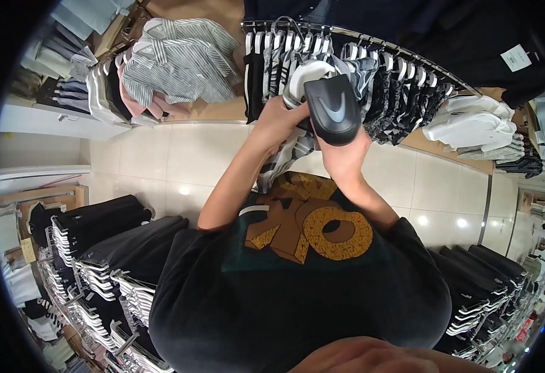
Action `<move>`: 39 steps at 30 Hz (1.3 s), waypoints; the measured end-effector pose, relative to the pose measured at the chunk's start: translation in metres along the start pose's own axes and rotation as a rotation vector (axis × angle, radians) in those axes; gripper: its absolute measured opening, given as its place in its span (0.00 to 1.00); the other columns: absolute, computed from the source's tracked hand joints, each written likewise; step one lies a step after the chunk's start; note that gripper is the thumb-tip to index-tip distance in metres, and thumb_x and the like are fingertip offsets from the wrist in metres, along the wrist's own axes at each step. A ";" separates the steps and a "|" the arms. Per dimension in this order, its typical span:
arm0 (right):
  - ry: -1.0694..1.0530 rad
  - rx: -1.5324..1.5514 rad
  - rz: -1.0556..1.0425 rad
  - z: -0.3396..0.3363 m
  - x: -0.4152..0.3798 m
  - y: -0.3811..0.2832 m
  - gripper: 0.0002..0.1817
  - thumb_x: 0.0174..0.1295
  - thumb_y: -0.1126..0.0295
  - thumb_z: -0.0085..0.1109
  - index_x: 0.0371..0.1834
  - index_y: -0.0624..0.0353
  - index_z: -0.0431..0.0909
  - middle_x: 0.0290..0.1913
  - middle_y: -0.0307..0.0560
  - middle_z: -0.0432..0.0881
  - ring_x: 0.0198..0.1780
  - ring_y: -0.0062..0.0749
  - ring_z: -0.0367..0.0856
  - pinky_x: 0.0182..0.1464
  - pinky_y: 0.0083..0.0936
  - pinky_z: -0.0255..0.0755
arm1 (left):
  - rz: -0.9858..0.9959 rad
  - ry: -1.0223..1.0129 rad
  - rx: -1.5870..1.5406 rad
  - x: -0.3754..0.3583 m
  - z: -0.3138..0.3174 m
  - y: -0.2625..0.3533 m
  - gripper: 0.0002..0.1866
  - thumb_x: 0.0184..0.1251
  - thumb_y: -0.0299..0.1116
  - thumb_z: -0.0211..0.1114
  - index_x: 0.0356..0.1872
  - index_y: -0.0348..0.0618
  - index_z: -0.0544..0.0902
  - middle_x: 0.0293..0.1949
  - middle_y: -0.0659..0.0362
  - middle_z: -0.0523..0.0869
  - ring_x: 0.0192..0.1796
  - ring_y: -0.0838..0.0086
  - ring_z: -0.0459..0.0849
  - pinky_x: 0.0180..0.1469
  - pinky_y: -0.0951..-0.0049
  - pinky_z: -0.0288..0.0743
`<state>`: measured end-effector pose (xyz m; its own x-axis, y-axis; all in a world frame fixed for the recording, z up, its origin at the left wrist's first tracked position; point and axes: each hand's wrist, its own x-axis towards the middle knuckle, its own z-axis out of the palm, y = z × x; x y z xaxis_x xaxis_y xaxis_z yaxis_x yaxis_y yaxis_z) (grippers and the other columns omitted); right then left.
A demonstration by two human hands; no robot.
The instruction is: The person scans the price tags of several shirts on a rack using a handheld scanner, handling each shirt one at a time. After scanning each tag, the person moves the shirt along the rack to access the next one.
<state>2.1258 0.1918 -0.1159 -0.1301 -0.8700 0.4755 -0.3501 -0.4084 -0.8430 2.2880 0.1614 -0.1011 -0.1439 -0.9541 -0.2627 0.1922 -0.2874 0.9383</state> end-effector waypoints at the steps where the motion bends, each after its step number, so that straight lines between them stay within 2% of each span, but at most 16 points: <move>1: -0.034 -0.052 0.014 0.003 -0.004 0.001 0.27 0.51 0.75 0.80 0.57 0.65 0.82 0.38 0.54 0.92 0.42 0.42 0.94 0.46 0.32 0.84 | -0.004 0.004 -0.002 0.000 -0.001 -0.004 0.19 0.75 0.37 0.72 0.58 0.35 0.85 0.48 0.58 0.92 0.47 0.78 0.89 0.50 0.73 0.83; 3: -0.041 -0.024 0.026 0.005 -0.008 0.002 0.24 0.54 0.74 0.80 0.54 0.66 0.84 0.38 0.53 0.92 0.41 0.37 0.94 0.45 0.31 0.83 | -0.017 -0.014 -0.004 0.001 -0.001 -0.012 0.15 0.75 0.33 0.70 0.56 0.35 0.86 0.47 0.58 0.92 0.47 0.78 0.89 0.50 0.73 0.83; 5: -0.077 0.078 0.203 0.002 -0.009 0.005 0.21 0.56 0.73 0.81 0.51 0.67 0.86 0.41 0.52 0.93 0.43 0.32 0.93 0.45 0.29 0.83 | -0.047 -0.007 -0.063 0.005 -0.009 -0.026 0.14 0.75 0.32 0.71 0.55 0.36 0.86 0.46 0.58 0.92 0.44 0.77 0.91 0.48 0.73 0.84; 6: -0.135 0.232 0.234 0.001 -0.005 0.010 0.15 0.62 0.74 0.78 0.49 0.68 0.86 0.43 0.49 0.94 0.43 0.26 0.92 0.47 0.26 0.83 | -0.079 -0.011 -0.132 0.003 -0.011 -0.025 0.13 0.75 0.32 0.71 0.54 0.36 0.86 0.46 0.57 0.92 0.43 0.76 0.91 0.46 0.73 0.85; 7: -0.165 0.515 0.381 -0.001 -0.003 0.009 0.11 0.66 0.77 0.73 0.49 0.70 0.87 0.43 0.48 0.93 0.42 0.24 0.91 0.47 0.24 0.83 | -0.109 -0.016 -0.199 0.002 -0.013 -0.024 0.13 0.74 0.31 0.71 0.54 0.36 0.86 0.45 0.57 0.92 0.41 0.75 0.92 0.44 0.72 0.86; 9: -0.337 0.588 0.503 -0.023 0.004 0.018 0.16 0.69 0.80 0.68 0.58 0.71 0.81 0.48 0.53 0.91 0.46 0.35 0.93 0.49 0.27 0.88 | -0.104 -0.002 -0.196 0.003 -0.018 -0.026 0.14 0.74 0.32 0.72 0.54 0.37 0.86 0.45 0.56 0.93 0.40 0.73 0.93 0.42 0.71 0.87; 11: -0.469 0.481 0.501 -0.047 0.006 0.022 0.17 0.67 0.78 0.72 0.57 0.69 0.82 0.40 0.45 0.89 0.40 0.28 0.91 0.41 0.24 0.86 | -0.114 0.027 -0.223 0.002 -0.021 -0.022 0.14 0.73 0.29 0.72 0.55 0.33 0.86 0.45 0.55 0.93 0.41 0.72 0.93 0.43 0.70 0.89; 13: -0.726 0.241 0.477 -0.073 0.015 0.005 0.18 0.65 0.77 0.74 0.56 0.69 0.82 0.37 0.42 0.88 0.34 0.21 0.86 0.36 0.21 0.82 | -0.061 0.009 -0.213 0.004 -0.026 -0.029 0.15 0.74 0.30 0.72 0.56 0.33 0.86 0.45 0.56 0.92 0.41 0.73 0.93 0.44 0.71 0.88; 14: -0.732 0.243 0.479 -0.079 0.013 -0.002 0.18 0.65 0.77 0.74 0.56 0.69 0.82 0.37 0.42 0.88 0.34 0.21 0.86 0.36 0.21 0.82 | -0.014 0.023 -0.175 0.006 -0.027 -0.032 0.15 0.74 0.31 0.72 0.56 0.33 0.86 0.45 0.57 0.92 0.42 0.75 0.92 0.45 0.72 0.87; 16: -0.825 0.133 0.325 -0.085 0.007 -0.011 0.17 0.64 0.75 0.75 0.53 0.70 0.82 0.35 0.41 0.87 0.29 0.17 0.83 0.33 0.21 0.80 | 0.092 0.053 -0.157 0.004 -0.022 -0.033 0.15 0.76 0.32 0.71 0.56 0.33 0.86 0.45 0.59 0.91 0.44 0.80 0.88 0.47 0.75 0.83; 17: -0.824 0.137 0.330 -0.084 0.001 -0.013 0.17 0.64 0.75 0.75 0.53 0.70 0.82 0.35 0.41 0.87 0.29 0.17 0.83 0.33 0.21 0.80 | 0.087 0.054 -0.154 0.005 -0.020 -0.037 0.15 0.76 0.32 0.71 0.56 0.33 0.86 0.45 0.59 0.91 0.44 0.80 0.88 0.47 0.75 0.83; 19: -0.725 0.182 0.595 -0.079 -0.011 -0.015 0.16 0.65 0.75 0.75 0.51 0.70 0.82 0.33 0.40 0.87 0.29 0.18 0.83 0.32 0.22 0.80 | 0.203 0.098 -0.170 0.007 -0.017 -0.047 0.15 0.76 0.32 0.71 0.56 0.33 0.85 0.45 0.60 0.91 0.43 0.82 0.86 0.46 0.76 0.81; 24: -0.651 0.011 0.366 -0.071 -0.029 -0.007 0.11 0.67 0.74 0.74 0.47 0.69 0.84 0.32 0.40 0.87 0.27 0.19 0.84 0.30 0.22 0.80 | 0.249 0.169 -0.098 0.007 -0.014 -0.056 0.15 0.77 0.34 0.71 0.53 0.31 0.86 0.42 0.59 0.92 0.42 0.83 0.85 0.45 0.76 0.80; 26: -0.647 0.066 0.564 -0.068 -0.031 -0.012 0.10 0.68 0.73 0.73 0.45 0.68 0.85 0.32 0.40 0.87 0.25 0.20 0.83 0.29 0.22 0.79 | 0.350 0.260 0.047 0.005 -0.010 -0.056 0.15 0.76 0.35 0.71 0.50 0.30 0.87 0.40 0.58 0.92 0.40 0.82 0.85 0.45 0.75 0.80; 29: -0.617 0.127 0.610 -0.064 -0.035 -0.011 0.10 0.69 0.72 0.73 0.43 0.68 0.85 0.31 0.40 0.87 0.24 0.19 0.82 0.28 0.22 0.77 | 0.473 0.350 0.105 0.003 0.001 -0.058 0.16 0.76 0.36 0.71 0.49 0.29 0.86 0.39 0.58 0.92 0.39 0.81 0.85 0.44 0.74 0.79; 39: -0.575 0.185 0.701 -0.067 -0.042 -0.005 0.10 0.70 0.70 0.71 0.41 0.68 0.85 0.30 0.40 0.86 0.24 0.19 0.82 0.27 0.21 0.76 | 0.521 0.460 0.153 0.003 0.008 -0.069 0.13 0.76 0.35 0.71 0.43 0.32 0.85 0.32 0.60 0.89 0.35 0.82 0.81 0.40 0.75 0.76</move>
<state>2.0706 0.2492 -0.1144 0.2417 -0.9178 -0.3149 -0.2053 0.2688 -0.9411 2.2665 0.1788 -0.1645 0.3610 -0.9126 0.1920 -0.0186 0.1988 0.9799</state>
